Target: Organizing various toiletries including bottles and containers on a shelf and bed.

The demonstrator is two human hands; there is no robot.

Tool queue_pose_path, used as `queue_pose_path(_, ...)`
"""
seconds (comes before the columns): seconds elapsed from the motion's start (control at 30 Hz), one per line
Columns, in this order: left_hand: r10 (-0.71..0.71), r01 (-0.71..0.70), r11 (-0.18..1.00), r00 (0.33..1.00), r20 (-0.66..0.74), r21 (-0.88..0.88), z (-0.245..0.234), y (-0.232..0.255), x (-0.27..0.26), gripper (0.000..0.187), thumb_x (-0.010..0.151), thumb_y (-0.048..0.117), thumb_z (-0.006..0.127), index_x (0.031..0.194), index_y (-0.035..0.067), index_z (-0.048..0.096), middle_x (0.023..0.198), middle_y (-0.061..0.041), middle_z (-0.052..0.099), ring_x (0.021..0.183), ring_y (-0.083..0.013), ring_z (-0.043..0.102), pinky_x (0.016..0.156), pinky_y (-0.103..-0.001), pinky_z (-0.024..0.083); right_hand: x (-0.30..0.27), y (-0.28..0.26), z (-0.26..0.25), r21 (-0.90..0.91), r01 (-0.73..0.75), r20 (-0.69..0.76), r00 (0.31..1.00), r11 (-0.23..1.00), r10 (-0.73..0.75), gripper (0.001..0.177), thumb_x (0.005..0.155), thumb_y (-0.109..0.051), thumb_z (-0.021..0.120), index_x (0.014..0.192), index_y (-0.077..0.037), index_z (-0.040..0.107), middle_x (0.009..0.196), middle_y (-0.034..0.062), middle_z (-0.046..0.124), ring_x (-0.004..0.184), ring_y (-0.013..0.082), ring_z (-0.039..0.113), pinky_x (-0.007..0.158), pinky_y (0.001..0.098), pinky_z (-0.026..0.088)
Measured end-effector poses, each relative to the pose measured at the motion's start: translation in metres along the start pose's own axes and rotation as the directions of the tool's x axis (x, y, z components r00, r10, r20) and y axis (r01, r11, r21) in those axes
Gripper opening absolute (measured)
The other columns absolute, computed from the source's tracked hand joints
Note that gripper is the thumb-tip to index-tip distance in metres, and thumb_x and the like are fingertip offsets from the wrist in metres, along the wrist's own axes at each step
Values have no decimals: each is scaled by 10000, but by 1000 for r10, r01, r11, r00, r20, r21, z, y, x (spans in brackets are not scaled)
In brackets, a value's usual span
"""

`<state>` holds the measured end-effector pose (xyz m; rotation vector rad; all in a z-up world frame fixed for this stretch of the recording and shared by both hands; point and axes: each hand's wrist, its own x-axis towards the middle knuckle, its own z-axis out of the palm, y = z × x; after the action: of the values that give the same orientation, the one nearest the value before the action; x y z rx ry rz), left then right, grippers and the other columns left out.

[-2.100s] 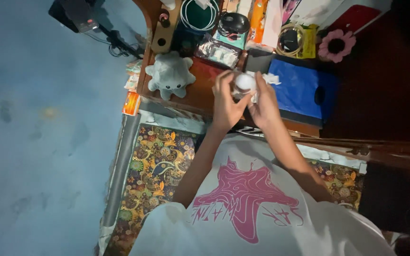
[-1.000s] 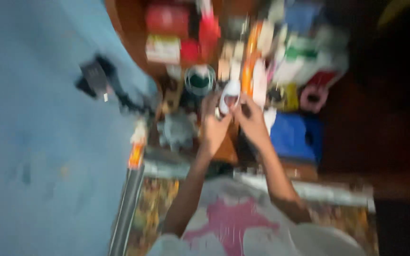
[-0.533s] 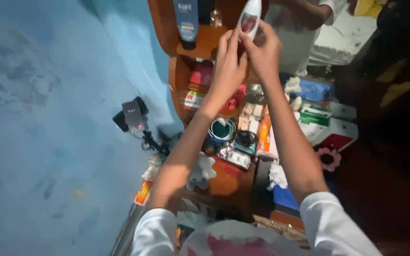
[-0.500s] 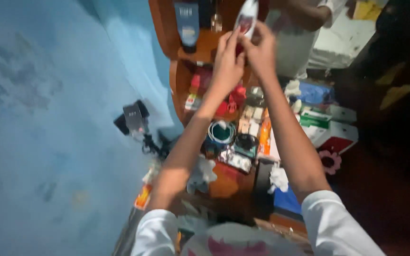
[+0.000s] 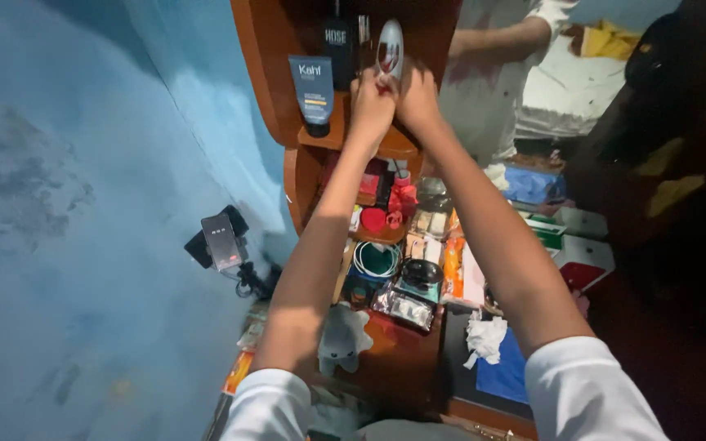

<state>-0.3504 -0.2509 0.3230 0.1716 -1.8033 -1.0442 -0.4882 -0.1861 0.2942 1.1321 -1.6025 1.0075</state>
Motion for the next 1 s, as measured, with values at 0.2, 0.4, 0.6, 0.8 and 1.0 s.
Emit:
queue_pose_path(0.2, 89, -85, 993, 995, -46, 83, 18, -23, 1, 342, 877, 146, 646, 1176, -3, 573, 1150, -329, 562, 1062, -509, 572, 928, -535, 489, 12, -36, -39, 55, -154, 66, 987, 987, 150, 503, 907, -200, 815, 1261, 23, 535, 890, 284, 669, 766, 483, 657, 644, 508, 525)
queue_pose_path(0.4, 124, -121, 990, 992, -39, 71, 26, -41, 5, 296, 908, 127, 622, 1164, -7, 557, 1189, -334, 560, 1129, -514, 546, 994, -539, 477, 12, -25, -34, 146, -8, 23, 1000, 989, 5, 422, 884, -135, 834, 1177, -3, 561, 871, 239, 714, 755, 420, 706, 645, 474, 556)
queue_pose_path(0.6, 160, -156, 985, 986, -57, 69, 32, -37, 5, 466, 845, 75, 594, 1272, -74, 483, 1239, -407, 472, 1132, -568, 497, 1020, -557, 438, 7, -2, -24, 112, -37, 99, 995, 993, 26, 316, 955, -89, 756, 1186, -8, 556, 884, 218, 712, 789, 398, 713, 668, 467, 563)
queue_pose_path(0.8, 134, -132, 990, 990, -49, 53, 32, -30, 1, 533, 845, 90, 604, 1328, -81, 456, 1284, -406, 445, 1168, -568, 501, 1060, -556, 434, -16, 18, -10, -111, 39, 95, 995, 993, -28, 524, 945, -165, 750, 1369, 4, 492, 1014, 264, 670, 876, 451, 634, 753, 522, 535)
queue_pose_path(1.0, 98, -93, 994, 993, -65, 64, 30, -28, -2, 532, 849, 114, 617, 1326, -66, 466, 1304, -399, 450, 1193, -557, 507, 1083, -544, 434, -13, 13, -14, -91, -16, 165, 986, 996, 31, 560, 960, -207, 776, 1412, -32, 495, 1124, 271, 647, 984, 489, 587, 840, 557, 492)
